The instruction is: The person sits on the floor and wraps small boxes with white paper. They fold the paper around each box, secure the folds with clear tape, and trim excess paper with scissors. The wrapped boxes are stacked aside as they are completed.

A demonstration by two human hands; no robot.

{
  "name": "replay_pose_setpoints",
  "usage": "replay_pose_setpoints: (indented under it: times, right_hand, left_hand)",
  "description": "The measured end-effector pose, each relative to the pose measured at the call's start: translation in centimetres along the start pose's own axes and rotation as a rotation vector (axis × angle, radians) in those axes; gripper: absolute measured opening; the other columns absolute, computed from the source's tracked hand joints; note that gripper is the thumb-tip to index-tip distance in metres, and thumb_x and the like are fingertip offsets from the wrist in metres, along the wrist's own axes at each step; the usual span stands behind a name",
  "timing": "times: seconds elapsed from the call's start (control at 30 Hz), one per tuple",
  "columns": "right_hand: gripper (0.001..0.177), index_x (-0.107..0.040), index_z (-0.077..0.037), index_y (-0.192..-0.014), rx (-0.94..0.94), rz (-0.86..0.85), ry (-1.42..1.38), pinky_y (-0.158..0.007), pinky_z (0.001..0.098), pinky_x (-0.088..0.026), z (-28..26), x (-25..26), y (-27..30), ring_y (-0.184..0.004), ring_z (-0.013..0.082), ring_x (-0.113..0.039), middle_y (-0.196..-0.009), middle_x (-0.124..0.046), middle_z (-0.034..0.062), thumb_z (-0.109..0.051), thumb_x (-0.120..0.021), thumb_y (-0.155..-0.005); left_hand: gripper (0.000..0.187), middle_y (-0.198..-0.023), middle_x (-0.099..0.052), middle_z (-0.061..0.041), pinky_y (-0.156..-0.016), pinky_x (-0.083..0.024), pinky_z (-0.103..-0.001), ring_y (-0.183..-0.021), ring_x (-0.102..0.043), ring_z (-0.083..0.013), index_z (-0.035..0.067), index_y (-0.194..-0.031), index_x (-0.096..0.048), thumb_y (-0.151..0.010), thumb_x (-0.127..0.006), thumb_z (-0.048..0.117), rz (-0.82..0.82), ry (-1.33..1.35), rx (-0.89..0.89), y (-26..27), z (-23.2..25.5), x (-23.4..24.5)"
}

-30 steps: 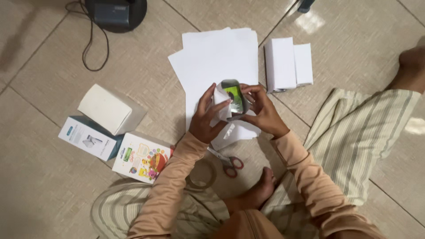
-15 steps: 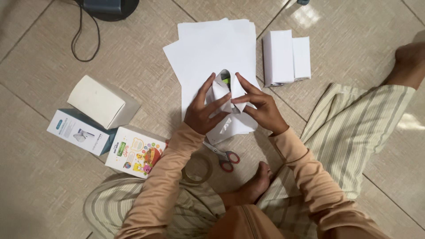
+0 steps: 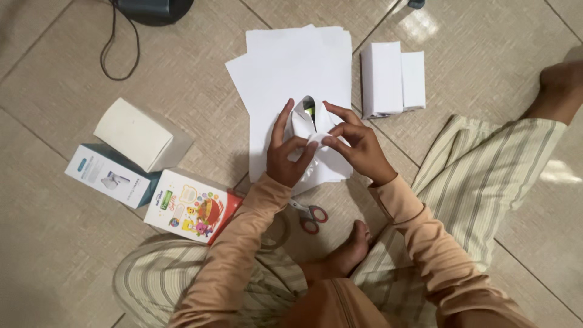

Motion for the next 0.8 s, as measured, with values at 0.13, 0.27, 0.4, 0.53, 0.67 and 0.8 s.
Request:
replay_pose_setpoints:
  times: [0.13,0.27,0.4,0.53,0.67,0.8]
  right_hand:
    - [0.011,-0.07,-0.007,-0.096,0.002,0.032,-0.047,-0.114,0.0414,-0.048,-0.4,-0.1,0.1,-0.141,0.0241,-0.054,-0.154,-0.05,0.0083,-0.015,-0.077,-0.092]
    - [0.011,-0.069,-0.005,-0.096,0.112,-0.038,0.077,-0.121,0.0403,-0.043,-1.5,0.0,-0.8,-0.149,0.0272,-0.045,-0.158,-0.046,0.0107,-0.011,-0.077,-0.094]
    - [0.011,-0.067,-0.006,-0.097,0.049,-0.111,0.022,-0.122,0.0409,-0.042,-1.6,0.6,-1.7,-0.149,0.0263,-0.044,-0.157,-0.045,0.0082,-0.008,-0.074,-0.089]
    - [0.013,-0.066,-0.005,-0.093,0.053,-0.139,0.103,-0.123,0.0436,-0.041,-2.1,0.4,-2.6,-0.145,0.0252,-0.047,-0.15,-0.047,0.008,-0.006,-0.078,-0.09]
    - [0.043,-0.054,-0.011,-0.12,-0.032,-0.086,0.075,-0.121,0.046,-0.041,-2.7,0.5,-2.8,-0.142,0.0228,-0.049,-0.14,-0.052,0.0074,-0.01,-0.081,-0.087]
    - [0.064,-0.054,-0.017,-0.145,0.0,-0.168,0.152,-0.117,0.046,-0.045,-3.0,0.4,-3.1,-0.139,0.0234,-0.052,-0.14,-0.051,0.006,-0.011,-0.082,-0.088]
  left_hand:
    - [0.015,-0.159,-0.043,-0.028,-0.119,-0.044,-0.049,-0.15,-0.046,-0.0441,0.005,-0.083,-0.069,-0.094,-0.075,0.013,0.006,0.061,0.071,0.1,-0.4,-0.6]
    - [0.017,-0.155,-0.048,-0.024,-0.116,-0.048,-0.046,-0.146,-0.051,-0.0401,0.005,-0.081,-0.068,-0.091,-0.078,0.013,0.047,0.04,0.062,-0.2,-0.6,-0.5]
    - [0.016,-0.151,-0.053,-0.021,-0.112,-0.052,-0.045,-0.14,-0.057,-0.0375,0.006,-0.08,-0.067,-0.086,-0.081,0.01,0.079,0.044,0.083,-0.3,-0.5,-0.8]
    - [0.019,-0.143,-0.059,-0.017,-0.109,-0.054,-0.043,-0.134,-0.061,-0.0333,0.006,-0.086,-0.064,-0.082,-0.083,0.009,0.127,0.06,0.151,-0.6,-0.2,-0.6]
    - [0.034,-0.122,-0.068,-0.011,-0.101,-0.055,-0.038,-0.116,-0.068,-0.0259,0.002,-0.102,-0.059,-0.08,-0.084,0.009,0.175,0.054,0.263,-2.1,0.2,0.0]
    - [0.039,-0.105,-0.069,-0.007,-0.09,-0.057,-0.033,-0.1,-0.07,-0.0223,0.005,-0.113,-0.07,-0.078,-0.086,0.011,-0.027,0.014,0.285,-4.1,0.1,1.4]
Point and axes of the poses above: each hand's wrist, its own y-axis away from the middle knuckle, its own x-axis out of the back of the hand, z = x × y, the point moved 4 cm from there along -y, towards the middle knuckle
